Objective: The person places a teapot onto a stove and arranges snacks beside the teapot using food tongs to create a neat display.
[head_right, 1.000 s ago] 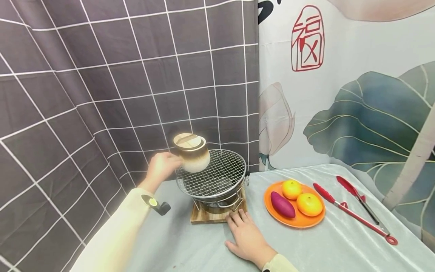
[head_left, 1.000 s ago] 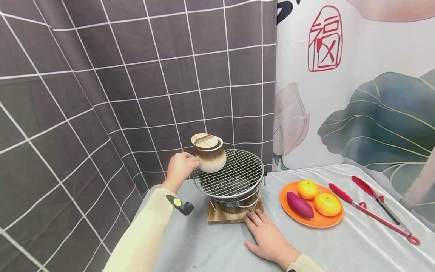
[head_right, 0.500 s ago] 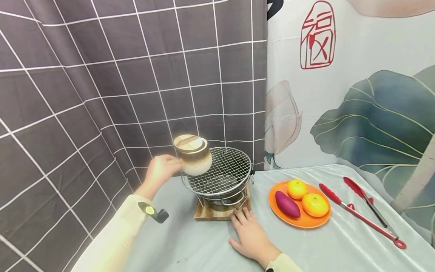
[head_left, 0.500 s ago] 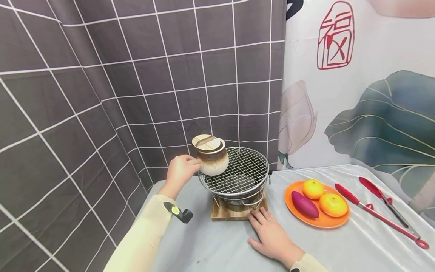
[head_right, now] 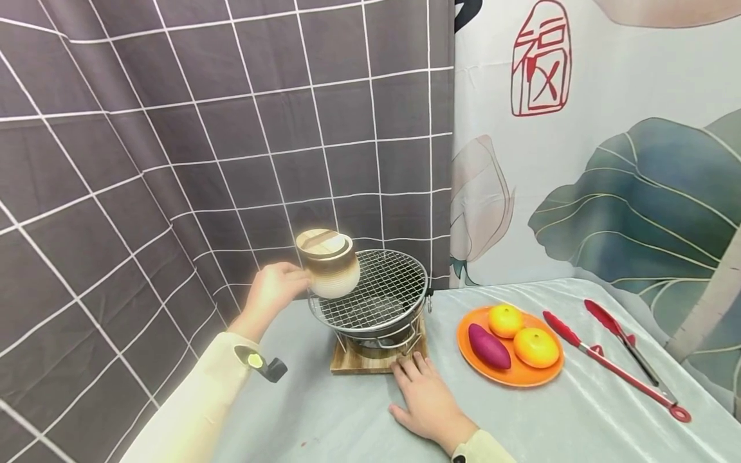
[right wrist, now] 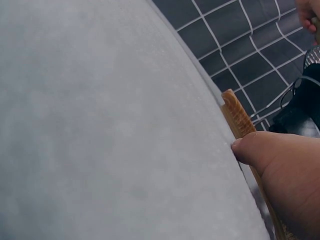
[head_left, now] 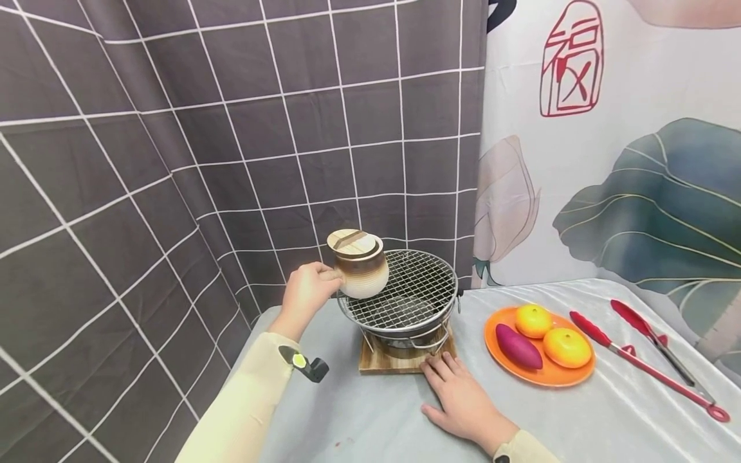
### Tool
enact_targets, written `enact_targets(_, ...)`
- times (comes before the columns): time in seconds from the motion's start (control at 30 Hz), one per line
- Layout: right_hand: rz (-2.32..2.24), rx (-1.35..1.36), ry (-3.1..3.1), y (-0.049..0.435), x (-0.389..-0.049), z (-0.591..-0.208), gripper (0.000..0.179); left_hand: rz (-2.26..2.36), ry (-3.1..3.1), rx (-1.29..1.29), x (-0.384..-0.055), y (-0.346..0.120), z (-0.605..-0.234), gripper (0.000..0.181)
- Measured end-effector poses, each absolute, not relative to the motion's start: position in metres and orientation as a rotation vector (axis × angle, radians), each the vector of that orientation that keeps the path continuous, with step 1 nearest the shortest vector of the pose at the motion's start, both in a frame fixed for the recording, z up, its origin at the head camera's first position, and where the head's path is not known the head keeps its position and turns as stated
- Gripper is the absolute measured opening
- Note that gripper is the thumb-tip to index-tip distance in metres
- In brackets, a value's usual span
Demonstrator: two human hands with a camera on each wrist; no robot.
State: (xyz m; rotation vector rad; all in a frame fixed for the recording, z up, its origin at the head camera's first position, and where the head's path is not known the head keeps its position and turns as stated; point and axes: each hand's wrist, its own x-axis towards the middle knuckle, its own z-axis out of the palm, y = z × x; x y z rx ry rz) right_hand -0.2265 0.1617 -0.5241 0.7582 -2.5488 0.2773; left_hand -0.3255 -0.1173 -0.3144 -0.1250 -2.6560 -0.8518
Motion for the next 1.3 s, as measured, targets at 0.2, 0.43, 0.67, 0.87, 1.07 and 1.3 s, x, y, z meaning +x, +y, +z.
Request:
enact_targets(0.2, 0.280, 0.759, -2.558, 0.1613, -0.2265, -0.5246, 0.071, -0.827, -2.656, -0.153, -0.3212, -0.1175, -0.3129, 0.034)
enact_targets(0.43, 0.287, 0.757, -2.555, 0.1612, -0.2264, -0.5240, 0.071, -0.791, -2.633, -0.182, -0.3188, -0.1175, -0.3100, 0.035)
enact_targets(0.67, 0.285, 0.753, -2.559, 0.1615, -0.2267, -0.5241, 0.071, -0.793, -2.613, -0.171, -0.3176, -0.1180, -0.3106, 0.036)
enact_targets(0.87, 0.284, 0.751, -2.558, 0.1611, -0.2268, -0.5254, 0.071, -0.839, -2.595, -0.181, -0.3197, -0.1180, -0.3140, 0.033)
enact_targets(1.07, 0.278, 0.752, -2.547, 0.1612, -0.2267, -0.5267, 0.072, -0.844, -2.601, -0.177, -0.3194, -0.1182, -0.3151, 0.034)
enact_targets(1.3, 0.279, 0.752, -2.531, 0.1614, -0.2266, -0.5258, 0.072, -0.856, -2.599, -0.198, -0.3194, -0.1189, -0.3171, 0.033)
